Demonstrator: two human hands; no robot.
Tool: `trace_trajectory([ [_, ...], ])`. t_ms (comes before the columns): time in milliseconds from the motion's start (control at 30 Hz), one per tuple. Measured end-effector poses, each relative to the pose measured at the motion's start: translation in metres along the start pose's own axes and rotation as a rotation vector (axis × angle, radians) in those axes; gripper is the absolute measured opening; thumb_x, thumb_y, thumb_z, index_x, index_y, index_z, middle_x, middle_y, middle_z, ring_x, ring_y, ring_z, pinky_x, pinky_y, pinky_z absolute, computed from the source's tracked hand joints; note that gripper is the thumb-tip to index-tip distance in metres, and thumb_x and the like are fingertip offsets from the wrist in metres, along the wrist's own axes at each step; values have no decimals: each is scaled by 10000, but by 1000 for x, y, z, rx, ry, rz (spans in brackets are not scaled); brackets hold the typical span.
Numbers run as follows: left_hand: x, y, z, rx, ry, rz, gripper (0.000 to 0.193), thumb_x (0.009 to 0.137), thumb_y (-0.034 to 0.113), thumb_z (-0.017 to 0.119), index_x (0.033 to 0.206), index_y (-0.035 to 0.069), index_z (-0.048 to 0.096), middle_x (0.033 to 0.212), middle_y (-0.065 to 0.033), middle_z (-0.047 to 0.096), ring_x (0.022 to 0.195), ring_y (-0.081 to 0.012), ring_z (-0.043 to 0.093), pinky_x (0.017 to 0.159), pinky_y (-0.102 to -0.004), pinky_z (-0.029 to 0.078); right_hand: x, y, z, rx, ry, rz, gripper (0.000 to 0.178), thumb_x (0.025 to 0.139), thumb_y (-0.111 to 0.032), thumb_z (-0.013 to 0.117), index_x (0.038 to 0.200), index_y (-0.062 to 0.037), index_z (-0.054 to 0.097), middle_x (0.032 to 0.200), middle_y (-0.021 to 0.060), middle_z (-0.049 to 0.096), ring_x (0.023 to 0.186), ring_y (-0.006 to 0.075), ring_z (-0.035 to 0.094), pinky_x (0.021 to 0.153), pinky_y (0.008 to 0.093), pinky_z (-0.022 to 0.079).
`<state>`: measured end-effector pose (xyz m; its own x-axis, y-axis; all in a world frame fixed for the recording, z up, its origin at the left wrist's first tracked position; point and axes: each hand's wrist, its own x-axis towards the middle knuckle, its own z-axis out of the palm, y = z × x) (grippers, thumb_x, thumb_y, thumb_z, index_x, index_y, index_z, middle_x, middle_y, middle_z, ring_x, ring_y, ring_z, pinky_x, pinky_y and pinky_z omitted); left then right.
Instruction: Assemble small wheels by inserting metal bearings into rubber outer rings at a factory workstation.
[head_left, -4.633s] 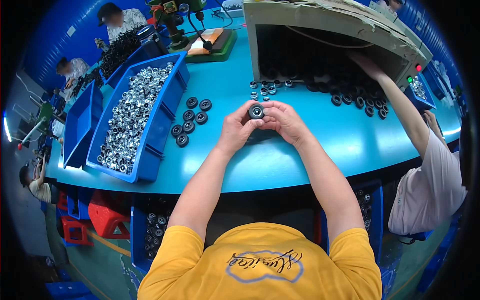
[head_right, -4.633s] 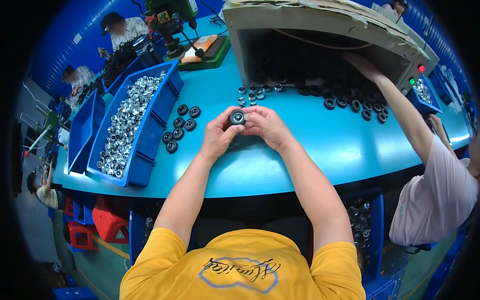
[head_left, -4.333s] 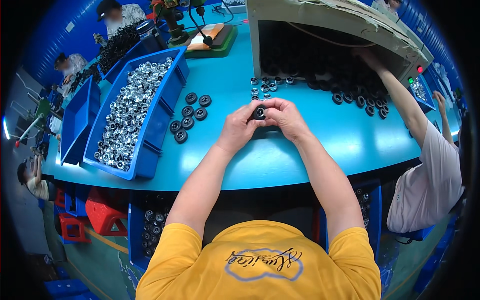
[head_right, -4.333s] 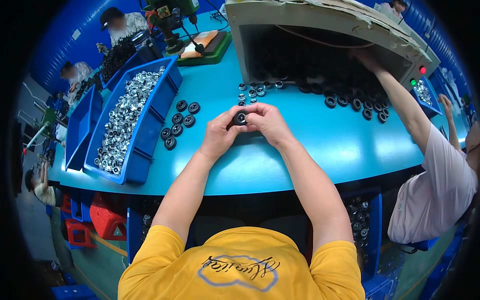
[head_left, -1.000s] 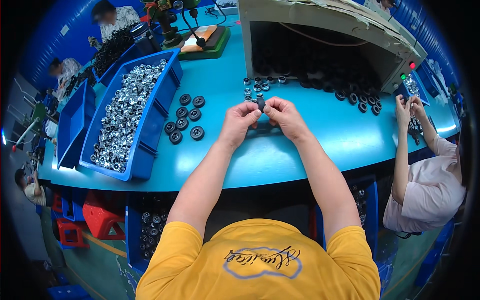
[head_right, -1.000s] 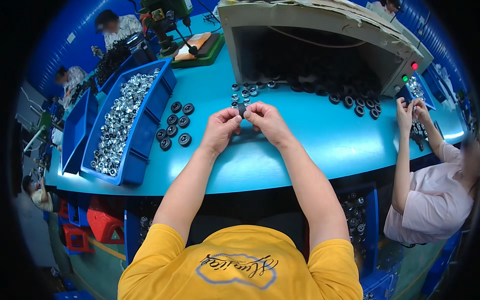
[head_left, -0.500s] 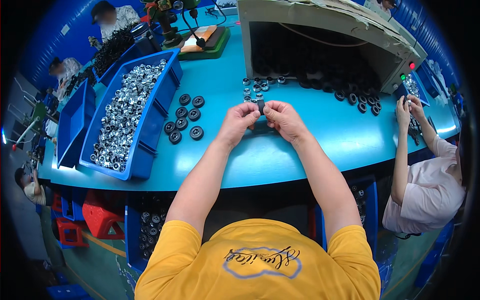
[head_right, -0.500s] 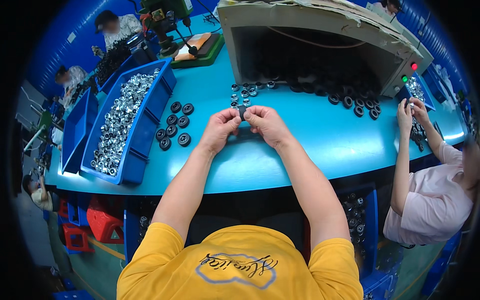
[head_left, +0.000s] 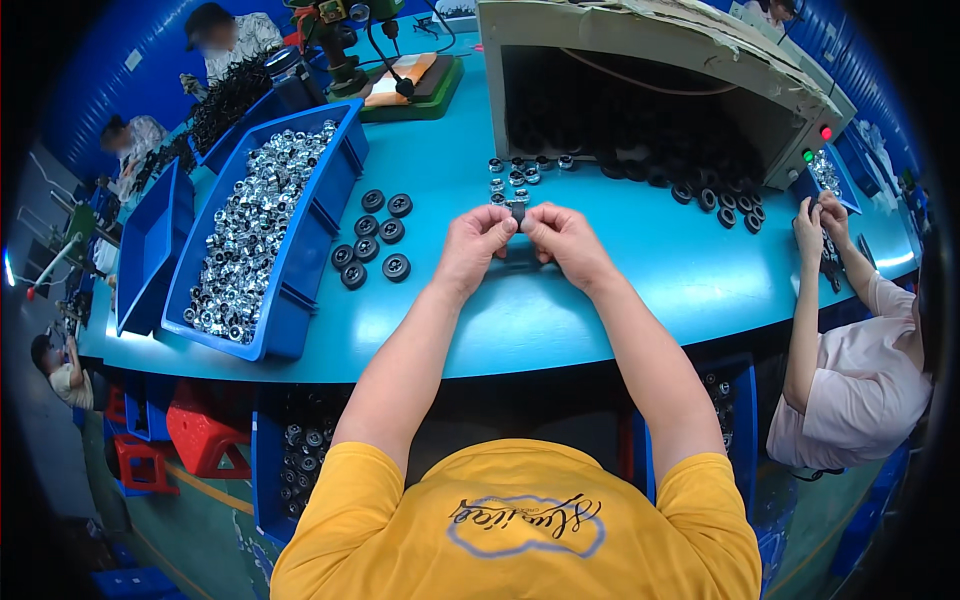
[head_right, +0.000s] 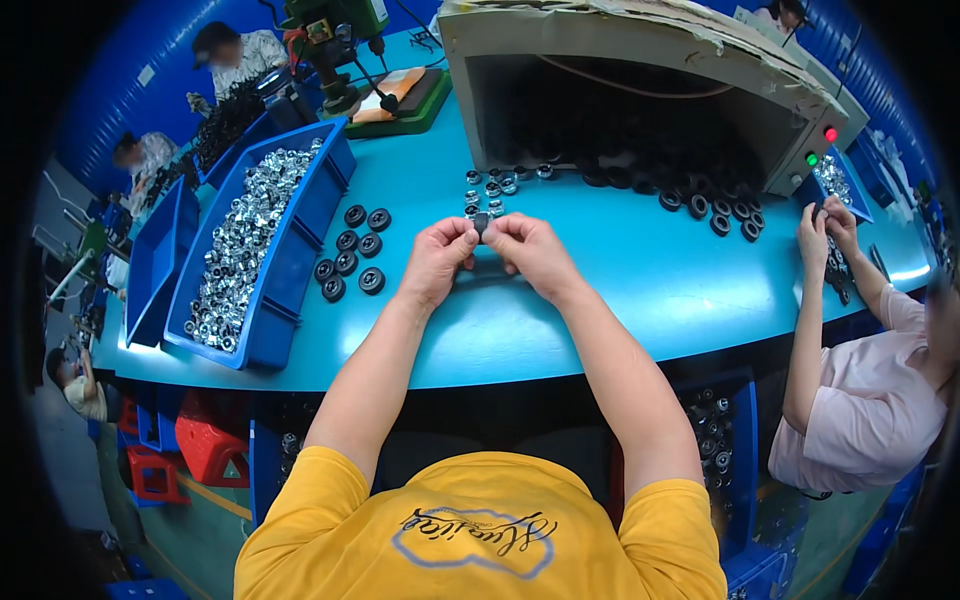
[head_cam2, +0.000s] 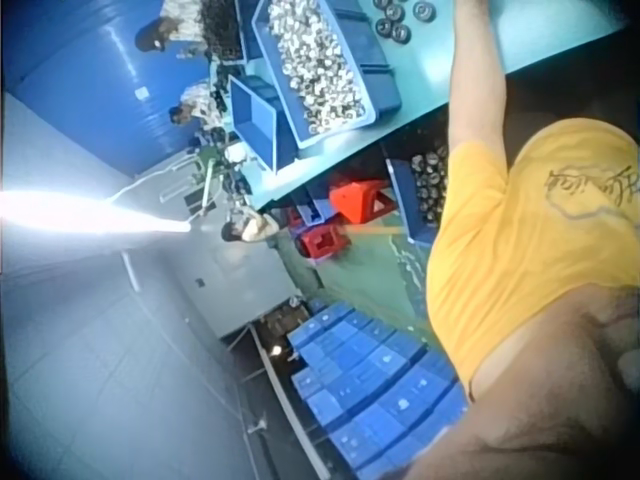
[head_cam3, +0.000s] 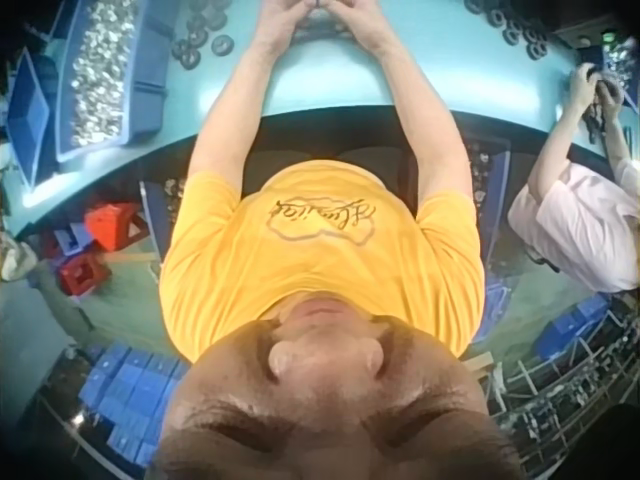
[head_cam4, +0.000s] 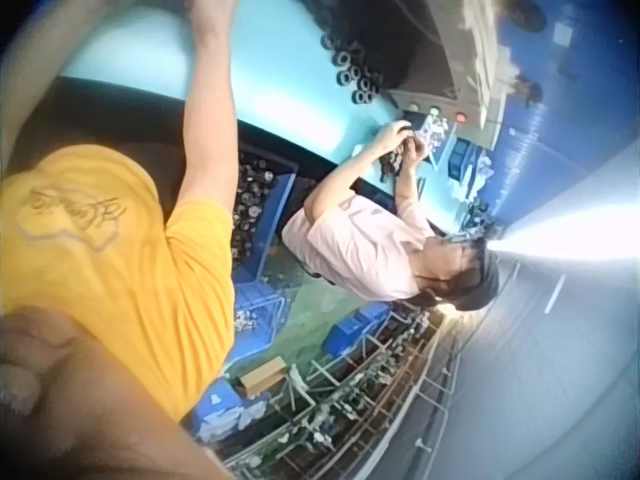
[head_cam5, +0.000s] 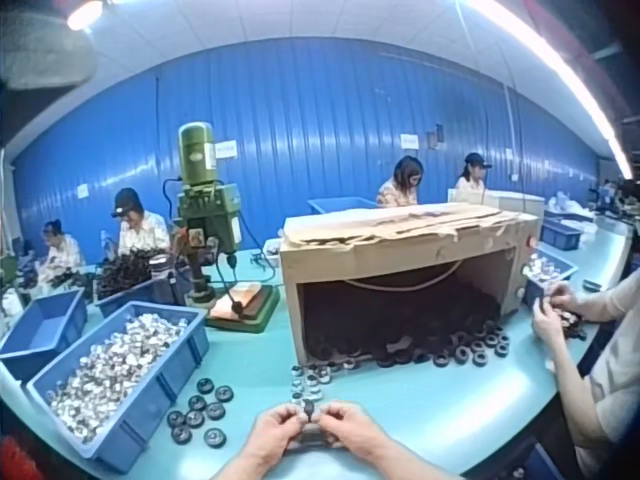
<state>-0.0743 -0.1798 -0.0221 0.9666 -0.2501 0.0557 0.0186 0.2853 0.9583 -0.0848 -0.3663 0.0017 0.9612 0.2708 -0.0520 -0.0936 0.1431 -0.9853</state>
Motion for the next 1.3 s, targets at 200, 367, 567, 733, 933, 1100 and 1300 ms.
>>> trace_trajectory([
  [200, -2, 7, 9, -133, -30, -128, 158, 983, 204, 702, 1030, 53, 686, 844, 27, 633, 694, -78, 531, 618, -232, 444, 5, 5, -9, 144, 4, 5, 149, 944, -191, 746, 937, -50, 702, 811, -40, 575, 646, 56, 483, 584, 205, 401],
  [367, 0, -8, -1, -290, -72, -131, 172, 998, 228, 680, 1038, 61, 664, 847, 30, 621, 692, -77, 524, 615, -241, 444, 4, 0, -3, -288, 31, -173, 125, 887, -122, 771, 883, -20, 699, 893, -7, 563, 728, 84, 521, 646, 259, 445],
  [567, -1, -4, 2, 34, 8, -85, 199, 1032, 269, 625, 1024, 71, 638, 841, 14, 600, 753, -99, 539, 664, -276, 469, 3, 6, 3, -506, 137, -297, 130, 877, -122, 771, 898, -13, 704, 897, 17, 575, 779, 115, 548, 697, 286, 469],
  [733, 1, -3, 2, -278, 93, 13, 236, 1082, 265, 510, 1051, 49, 600, 913, -54, 594, 807, -164, 560, 687, -318, 494, 11, 11, -8, -375, 277, -320, 128, 890, -139, 756, 966, -39, 730, 923, 46, 601, 780, 145, 582, 727, 290, 493],
  [933, 6, -5, -10, -418, 57, 95, 229, 1093, 242, 466, 1065, 43, 576, 949, -90, 597, 819, -196, 576, 704, -343, 515, 21, 16, -5, -918, 354, -410, 315, 878, -113, 732, 1191, -131, 701, 1077, 90, 617, 865, 232, 650, 811, 365, 546],
  [1100, 4, 1, -3, -470, 25, 89, 227, 1094, 226, 447, 1061, 38, 569, 964, -102, 604, 831, -210, 601, 700, -358, 538, 48, 22, -17, -1220, 286, -406, 363, 843, -123, 748, 1202, -124, 701, 1175, 131, 624, 1009, 345, 673, 868, 462, 559],
  [1300, 4, 2, -8, -483, 9, 72, 228, 1094, 211, 428, 1067, 27, 558, 990, -121, 616, 822, -222, 613, 680, -378, 553, 35, 12, -22, -888, 303, -298, 285, 880, -129, 749, 1151, -49, 713, 997, 101, 709, 867, 256, 701, 743, 366, 576],
])
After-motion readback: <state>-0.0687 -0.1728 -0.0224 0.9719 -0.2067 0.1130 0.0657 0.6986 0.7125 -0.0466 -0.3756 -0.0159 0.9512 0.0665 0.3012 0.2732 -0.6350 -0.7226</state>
